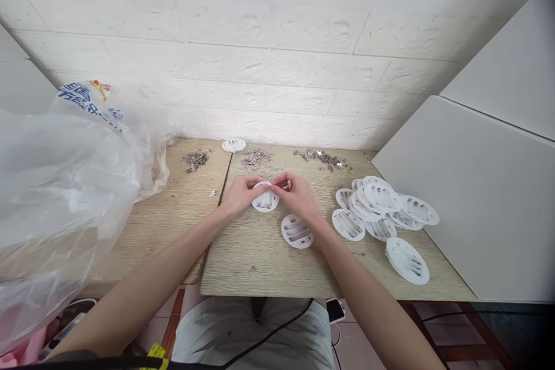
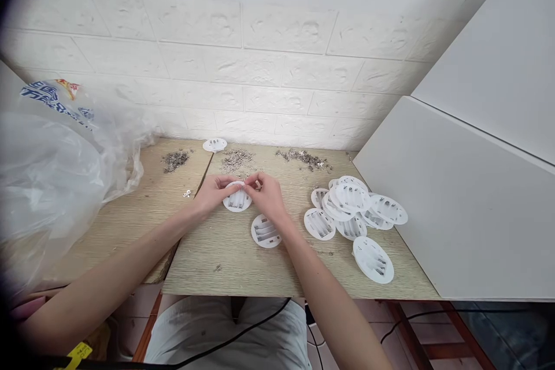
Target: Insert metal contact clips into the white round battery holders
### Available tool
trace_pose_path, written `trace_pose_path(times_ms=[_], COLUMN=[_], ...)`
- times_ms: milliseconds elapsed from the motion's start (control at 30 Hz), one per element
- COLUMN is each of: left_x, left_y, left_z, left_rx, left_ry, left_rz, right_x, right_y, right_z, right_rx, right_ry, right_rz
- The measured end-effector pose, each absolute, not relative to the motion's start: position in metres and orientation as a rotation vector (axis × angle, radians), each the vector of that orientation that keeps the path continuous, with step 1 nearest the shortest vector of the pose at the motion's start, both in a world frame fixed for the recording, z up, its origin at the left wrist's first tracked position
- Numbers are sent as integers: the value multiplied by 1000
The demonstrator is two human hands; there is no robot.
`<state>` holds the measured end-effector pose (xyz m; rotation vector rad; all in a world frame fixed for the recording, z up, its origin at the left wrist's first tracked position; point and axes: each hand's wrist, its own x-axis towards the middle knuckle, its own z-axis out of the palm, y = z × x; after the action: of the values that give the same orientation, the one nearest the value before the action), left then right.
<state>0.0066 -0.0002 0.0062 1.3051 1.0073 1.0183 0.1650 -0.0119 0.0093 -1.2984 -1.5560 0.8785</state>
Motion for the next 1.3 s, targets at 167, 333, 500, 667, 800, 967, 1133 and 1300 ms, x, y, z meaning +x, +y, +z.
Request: trace_pose_path(times_ms=[167, 333, 500, 667, 800, 967, 1133, 1300], left_x=[5, 4, 5, 4, 2, 0, 1, -1], left_y=[0, -1, -1, -1, 4, 8, 8, 9], left_z=[5, 3, 13, 18, 14, 13, 18, 17], left_rx=[1447, 1625, 1228, 1084, 1040, 921, 853, 871], left_ry=[1010, 1068, 798, 536, 569, 682, 737, 756], left_rz=[1001, 1050, 1020, 949, 1028, 1067, 1073, 1054], right_x=[162, 160, 165, 172, 182, 193, 192, 187], right_y=[-12, -14, -8, -3, -1, 0, 3, 1], right_z=[7, 9, 7, 7, 10, 5, -5, 2], right_rx=[-1237, -1224, -1108, -1062, -1243, -1445, -1470, -1476], right_ry=[-1504, -1579, -1257, -1158, -1376, -1915, -2107, -2081], right_rz=[931, 820, 1102, 1194, 861, 332, 227, 154])
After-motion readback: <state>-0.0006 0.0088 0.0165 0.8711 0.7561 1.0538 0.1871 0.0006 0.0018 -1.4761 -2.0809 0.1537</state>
